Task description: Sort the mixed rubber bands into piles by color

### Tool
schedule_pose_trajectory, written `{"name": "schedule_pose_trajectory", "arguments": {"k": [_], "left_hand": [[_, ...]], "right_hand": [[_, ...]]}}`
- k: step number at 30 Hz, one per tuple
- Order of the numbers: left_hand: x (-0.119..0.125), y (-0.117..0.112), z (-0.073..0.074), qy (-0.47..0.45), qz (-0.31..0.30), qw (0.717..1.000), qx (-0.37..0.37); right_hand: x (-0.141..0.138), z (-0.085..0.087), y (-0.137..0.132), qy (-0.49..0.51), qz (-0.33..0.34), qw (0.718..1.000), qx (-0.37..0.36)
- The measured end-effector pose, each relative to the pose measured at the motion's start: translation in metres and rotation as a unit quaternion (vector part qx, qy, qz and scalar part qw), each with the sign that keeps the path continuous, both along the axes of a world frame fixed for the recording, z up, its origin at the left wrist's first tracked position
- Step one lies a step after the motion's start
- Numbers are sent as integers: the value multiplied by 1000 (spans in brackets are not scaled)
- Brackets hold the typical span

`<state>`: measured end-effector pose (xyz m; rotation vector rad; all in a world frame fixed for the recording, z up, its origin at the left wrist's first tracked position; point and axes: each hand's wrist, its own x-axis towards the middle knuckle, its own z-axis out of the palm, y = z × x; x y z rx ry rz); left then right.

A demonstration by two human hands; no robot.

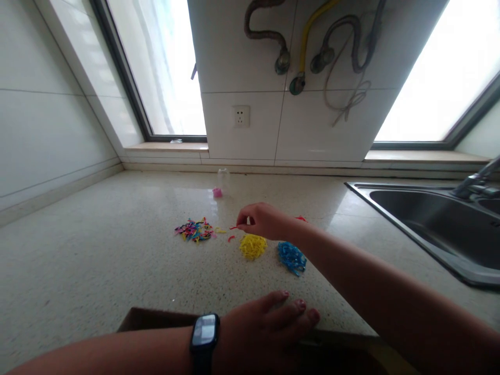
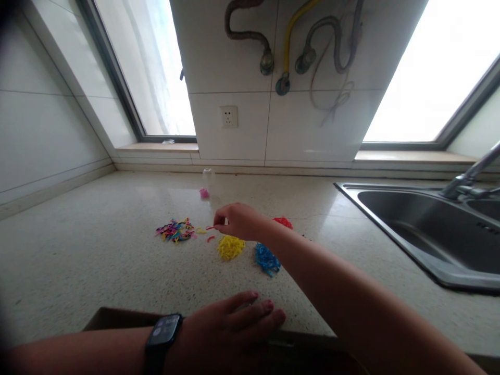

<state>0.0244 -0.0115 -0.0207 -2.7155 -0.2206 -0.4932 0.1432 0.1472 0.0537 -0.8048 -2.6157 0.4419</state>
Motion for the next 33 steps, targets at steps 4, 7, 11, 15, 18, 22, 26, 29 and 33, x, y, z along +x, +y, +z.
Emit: {"name": "schedule_pose_trajectory", "arguments": {"k": [4, 7, 11, 15, 18, 22, 26, 29, 33], "left_hand": [[-2, 1, -1, -10, -5, 1000, -9], [-1, 0, -1, -11, -3, 1000, -13], [0, -1, -2, -19, 0, 1000, -21], [1, -2, -1, -22, -4, 1000, -16], [2, -3, -2, -30, 0, 1000, -4], [4, -4, -2, -34, 12, 999, 7], [5, -4, -2, -28, 14, 999, 15], [5, -4, -3, -29, 23, 999, 20], [6, -5, -5, -25, 21, 999, 7]], "right_hand": [[11, 5, -1, 29, -5, 1000, -4], [35, 12, -1, 53, -52, 997, -19], [83, 16, 2, 113, -129, 984, -43], [130, 6, -1, 172, -192, 965, -55], [150, -8, -6, 223, -223, 947, -64], [156, -18, -15, 263, -217, 935, -95], [154, -11, -23, 296, -201, 927, -112], [154, -7, -26, 305, -196, 923, -127], [156, -7, -27, 320, -195, 915, -147]]}}
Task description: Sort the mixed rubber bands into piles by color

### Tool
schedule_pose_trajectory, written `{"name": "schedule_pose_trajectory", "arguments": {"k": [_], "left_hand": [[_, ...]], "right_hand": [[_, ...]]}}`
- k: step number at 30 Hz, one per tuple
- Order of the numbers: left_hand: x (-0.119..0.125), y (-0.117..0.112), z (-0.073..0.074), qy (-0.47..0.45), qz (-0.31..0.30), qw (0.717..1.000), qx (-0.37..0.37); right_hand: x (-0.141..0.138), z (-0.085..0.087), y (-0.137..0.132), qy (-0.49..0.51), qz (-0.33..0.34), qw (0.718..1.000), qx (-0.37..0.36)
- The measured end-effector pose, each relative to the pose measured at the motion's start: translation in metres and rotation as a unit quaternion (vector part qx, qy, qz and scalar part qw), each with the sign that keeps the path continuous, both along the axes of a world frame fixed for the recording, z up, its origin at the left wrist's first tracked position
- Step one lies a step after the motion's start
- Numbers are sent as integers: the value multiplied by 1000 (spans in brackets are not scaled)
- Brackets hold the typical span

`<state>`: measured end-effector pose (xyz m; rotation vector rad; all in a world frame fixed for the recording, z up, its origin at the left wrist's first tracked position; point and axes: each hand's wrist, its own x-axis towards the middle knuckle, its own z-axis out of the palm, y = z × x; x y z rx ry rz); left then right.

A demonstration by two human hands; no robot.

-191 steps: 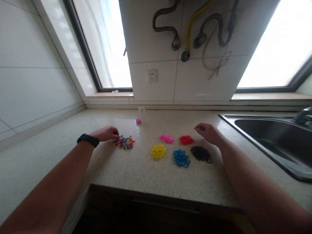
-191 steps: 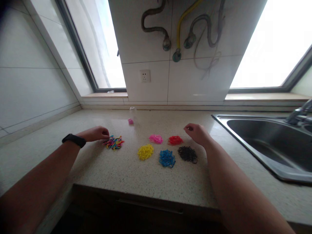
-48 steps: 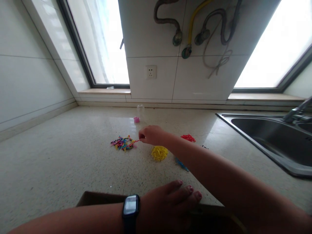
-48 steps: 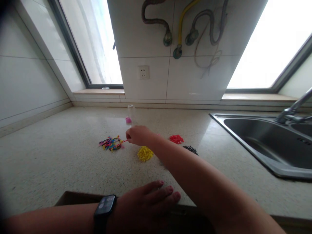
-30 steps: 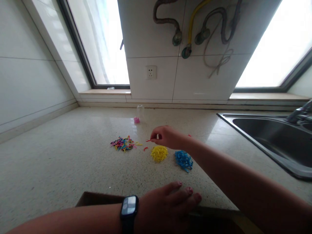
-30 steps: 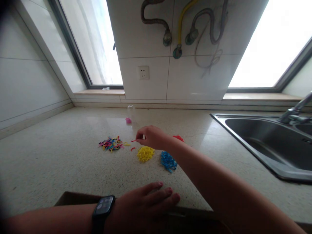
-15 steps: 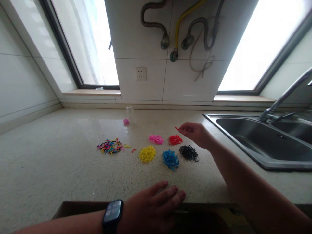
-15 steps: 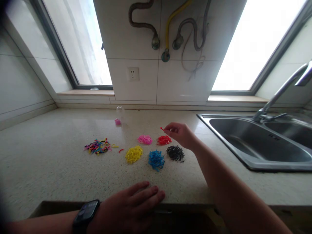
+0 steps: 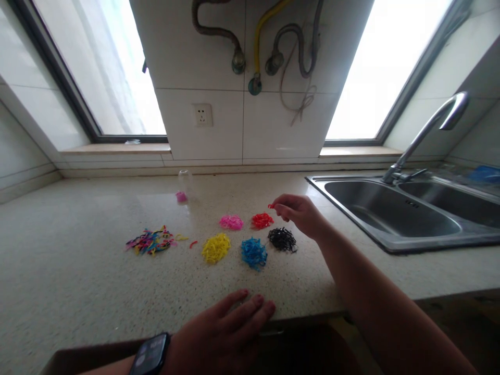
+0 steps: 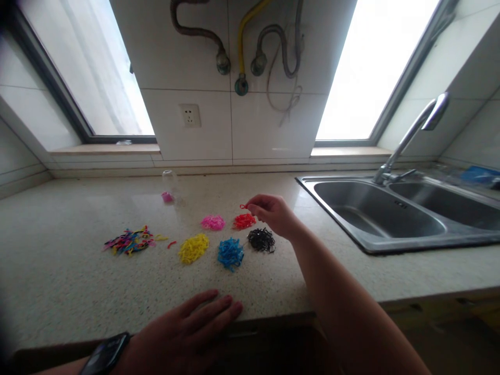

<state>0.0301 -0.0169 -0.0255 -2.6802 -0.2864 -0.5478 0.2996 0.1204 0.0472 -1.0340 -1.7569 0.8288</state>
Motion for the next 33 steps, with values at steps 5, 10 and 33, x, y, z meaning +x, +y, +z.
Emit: {"name": "schedule_pose_trajectory", "arguments": {"k": [5, 10, 33], "left_hand": [[0, 0, 1, 8, -11, 1000, -9], [-1, 1, -1, 4, -13, 1000, -4], [1, -2, 2, -12, -4, 1000, 4]], "right_hand": [[3, -1, 1, 20, 3, 1000, -2], [9, -7, 10, 2, -9, 1000, 7], [36, -38, 38, -359, -43, 932, 23]]}}
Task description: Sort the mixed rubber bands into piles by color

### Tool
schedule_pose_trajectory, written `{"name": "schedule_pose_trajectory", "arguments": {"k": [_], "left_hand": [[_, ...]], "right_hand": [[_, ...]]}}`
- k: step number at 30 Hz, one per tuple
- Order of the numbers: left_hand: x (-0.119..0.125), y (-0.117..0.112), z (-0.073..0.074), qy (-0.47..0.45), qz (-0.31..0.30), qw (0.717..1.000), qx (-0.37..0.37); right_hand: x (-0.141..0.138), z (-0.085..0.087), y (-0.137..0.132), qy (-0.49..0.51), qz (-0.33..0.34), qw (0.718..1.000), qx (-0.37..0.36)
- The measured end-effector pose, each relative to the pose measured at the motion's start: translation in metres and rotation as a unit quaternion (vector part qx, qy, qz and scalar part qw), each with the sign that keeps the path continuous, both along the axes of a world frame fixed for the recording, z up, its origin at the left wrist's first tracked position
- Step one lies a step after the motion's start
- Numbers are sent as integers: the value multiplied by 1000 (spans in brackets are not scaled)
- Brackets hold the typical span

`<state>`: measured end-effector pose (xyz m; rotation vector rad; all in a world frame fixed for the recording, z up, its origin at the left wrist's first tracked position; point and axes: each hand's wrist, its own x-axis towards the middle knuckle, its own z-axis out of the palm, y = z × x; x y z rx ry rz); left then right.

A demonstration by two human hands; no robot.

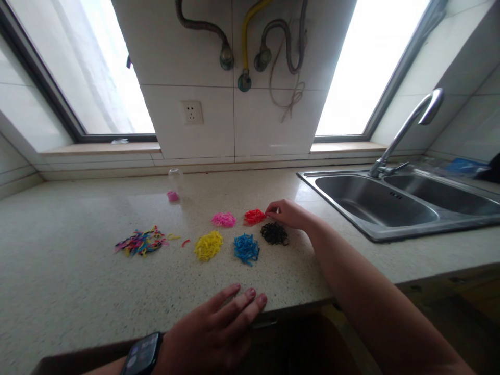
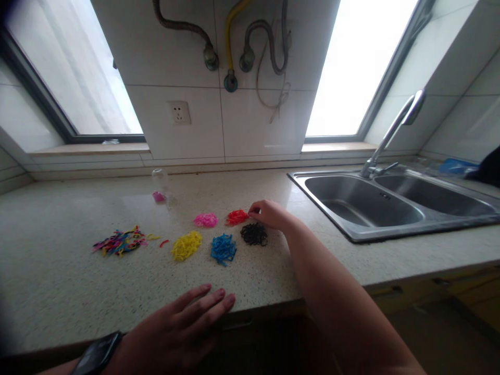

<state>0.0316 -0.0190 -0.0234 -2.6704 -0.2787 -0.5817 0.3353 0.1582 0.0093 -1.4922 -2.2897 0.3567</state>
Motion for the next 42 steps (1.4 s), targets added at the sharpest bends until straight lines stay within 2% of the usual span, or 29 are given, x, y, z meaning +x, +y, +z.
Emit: {"name": "schedule_pose_trajectory", "arguments": {"k": [10, 13, 15, 19, 21, 24, 28, 31, 33, 37, 42], "left_hand": [[0, 0, -1, 1, -8, 1000, -6], [-1, -2, 3, -1, -10, 999, -30], [-2, -2, 10, -2, -18, 997, -79], [-11, 6, 33, -2, -16, 970, -241], [-21, 19, 44, -5, 25, 962, -271], [-44, 47, 58, -24, 122, 959, -256], [-83, 85, 70, -68, 299, 914, -265], [-104, 104, 68, -62, 400, 881, -246], [-110, 111, 63, -38, 425, 868, -252], [-112, 116, 55, -3, 423, 865, -269], [-111, 115, 57, 5, 425, 857, -292]], "right_hand": [[10, -8, 8, 13, -15, 1000, 17], [16, -12, 14, 27, -27, 999, 18], [19, -14, 18, 40, -33, 998, 19], [22, -18, 23, 57, -44, 997, 15], [23, -18, 25, 61, -49, 997, 9], [25, -18, 26, 70, -51, 996, 0], [28, -18, 28, 70, -47, 996, -8], [28, -18, 28, 64, -43, 997, -13], [28, -17, 29, 65, -44, 997, -15], [28, -16, 29, 69, -52, 996, -18], [28, -15, 29, 69, -62, 995, -29]]}}
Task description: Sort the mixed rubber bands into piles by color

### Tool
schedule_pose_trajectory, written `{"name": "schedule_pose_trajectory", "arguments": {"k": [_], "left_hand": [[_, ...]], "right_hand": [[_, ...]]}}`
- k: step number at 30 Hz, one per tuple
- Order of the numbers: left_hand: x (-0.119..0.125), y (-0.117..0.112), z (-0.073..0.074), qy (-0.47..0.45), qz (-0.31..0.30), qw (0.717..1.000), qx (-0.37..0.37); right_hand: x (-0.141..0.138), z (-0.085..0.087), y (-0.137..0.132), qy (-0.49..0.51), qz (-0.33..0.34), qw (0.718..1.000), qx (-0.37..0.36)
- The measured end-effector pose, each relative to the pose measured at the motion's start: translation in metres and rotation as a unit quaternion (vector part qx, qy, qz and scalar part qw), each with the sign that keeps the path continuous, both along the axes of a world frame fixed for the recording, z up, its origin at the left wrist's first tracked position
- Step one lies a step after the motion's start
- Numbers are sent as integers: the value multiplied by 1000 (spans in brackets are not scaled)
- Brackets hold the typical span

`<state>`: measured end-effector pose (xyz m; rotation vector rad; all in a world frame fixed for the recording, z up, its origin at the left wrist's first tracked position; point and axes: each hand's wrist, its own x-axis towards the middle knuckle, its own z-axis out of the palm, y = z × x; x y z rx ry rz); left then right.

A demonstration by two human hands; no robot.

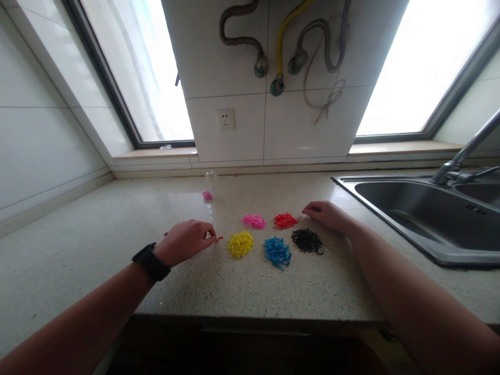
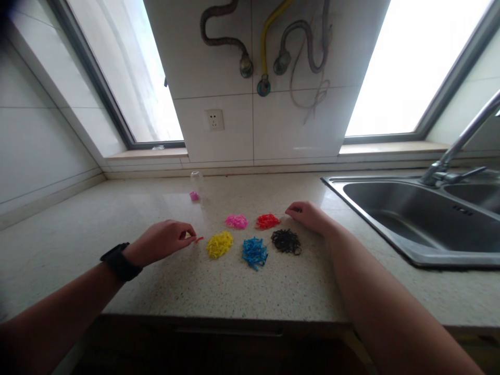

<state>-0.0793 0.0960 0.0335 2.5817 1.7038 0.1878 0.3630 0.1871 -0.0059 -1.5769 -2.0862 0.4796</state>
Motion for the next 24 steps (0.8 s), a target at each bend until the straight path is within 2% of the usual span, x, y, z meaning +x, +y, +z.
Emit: {"name": "schedule_pose_trajectory", "arguments": {"k": [5, 18, 24], "left_hand": [[2, -1, 0, 8, 0, 1000, -20], [7, -4, -2, -19, 12, 1000, 3], [15, -7, 1, -106, 5, 994, -15]], "right_hand": [[2, -2, 2, 5, 2, 1000, -4], [3, -1, 1, 7, -7, 1000, -14], [2, 0, 1, 10, -10, 1000, -14]]}}
